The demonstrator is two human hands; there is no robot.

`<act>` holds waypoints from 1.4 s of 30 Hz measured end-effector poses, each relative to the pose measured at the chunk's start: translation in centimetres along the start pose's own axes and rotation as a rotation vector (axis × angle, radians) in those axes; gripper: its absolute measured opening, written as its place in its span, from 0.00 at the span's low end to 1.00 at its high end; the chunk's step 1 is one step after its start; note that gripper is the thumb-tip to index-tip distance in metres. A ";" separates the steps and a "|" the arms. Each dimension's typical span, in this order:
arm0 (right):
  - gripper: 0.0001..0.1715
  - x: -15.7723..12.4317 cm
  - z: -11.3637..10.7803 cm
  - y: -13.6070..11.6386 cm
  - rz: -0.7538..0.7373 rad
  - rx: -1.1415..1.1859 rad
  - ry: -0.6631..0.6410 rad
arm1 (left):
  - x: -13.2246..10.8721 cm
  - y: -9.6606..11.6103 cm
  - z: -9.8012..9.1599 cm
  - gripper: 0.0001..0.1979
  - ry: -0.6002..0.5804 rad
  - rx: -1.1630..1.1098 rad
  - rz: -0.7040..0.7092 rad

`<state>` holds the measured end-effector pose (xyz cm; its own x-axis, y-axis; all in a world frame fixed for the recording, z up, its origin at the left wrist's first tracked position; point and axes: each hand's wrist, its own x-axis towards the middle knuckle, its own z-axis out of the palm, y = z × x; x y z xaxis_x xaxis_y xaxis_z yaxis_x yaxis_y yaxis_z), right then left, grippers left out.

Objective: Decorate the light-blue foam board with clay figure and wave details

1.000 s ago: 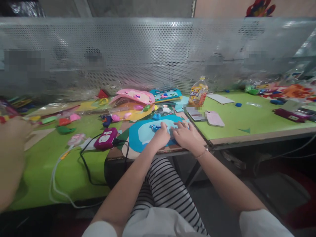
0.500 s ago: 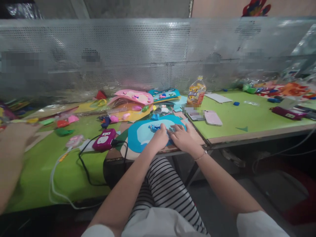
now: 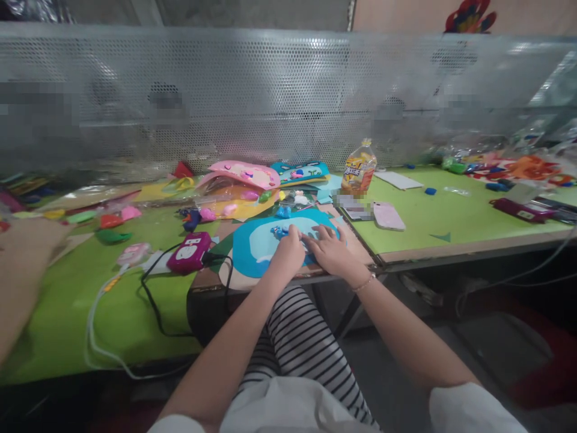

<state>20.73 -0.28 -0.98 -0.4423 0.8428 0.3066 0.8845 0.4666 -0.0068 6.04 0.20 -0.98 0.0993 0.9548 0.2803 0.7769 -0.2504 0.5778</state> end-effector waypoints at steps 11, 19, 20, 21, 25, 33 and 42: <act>0.27 0.1 -0.6 0.0 0.062 0.153 -0.029 | -0.3 0.4 -0.1 0.12 -0.110 0.076 0.036; 0.25 -0.1 -0.4 0.2 0.072 0.139 0.010 | -0.7 0.4 -0.1 0.10 -0.003 0.016 0.080; 0.25 -0.1 -0.4 0.2 0.062 0.146 0.002 | -0.7 0.4 0.0 0.10 0.000 0.038 0.088; 0.25 -0.1 -0.4 0.2 0.054 0.158 -0.005 | -0.8 0.5 0.0 0.09 0.001 0.069 0.098; 0.25 0.0 -0.5 0.2 0.058 0.206 -0.036 | -0.9 0.6 0.3 0.10 0.009 0.191 0.139; 0.26 0.3 0.0 0.7 0.038 0.271 -0.074 | -0.6 0.2 0.1 0.11 -0.032 0.086 0.078; 0.26 0.2 -0.5 0.5 0.057 0.318 -0.085 | -0.9 0.2 0.2 0.11 0.006 0.090 0.103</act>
<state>21.19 -0.05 -0.42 -0.4156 0.8833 0.2170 0.8235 0.4667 -0.3224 6.19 -0.68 -1.30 0.1781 0.9236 0.3395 0.8155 -0.3316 0.4743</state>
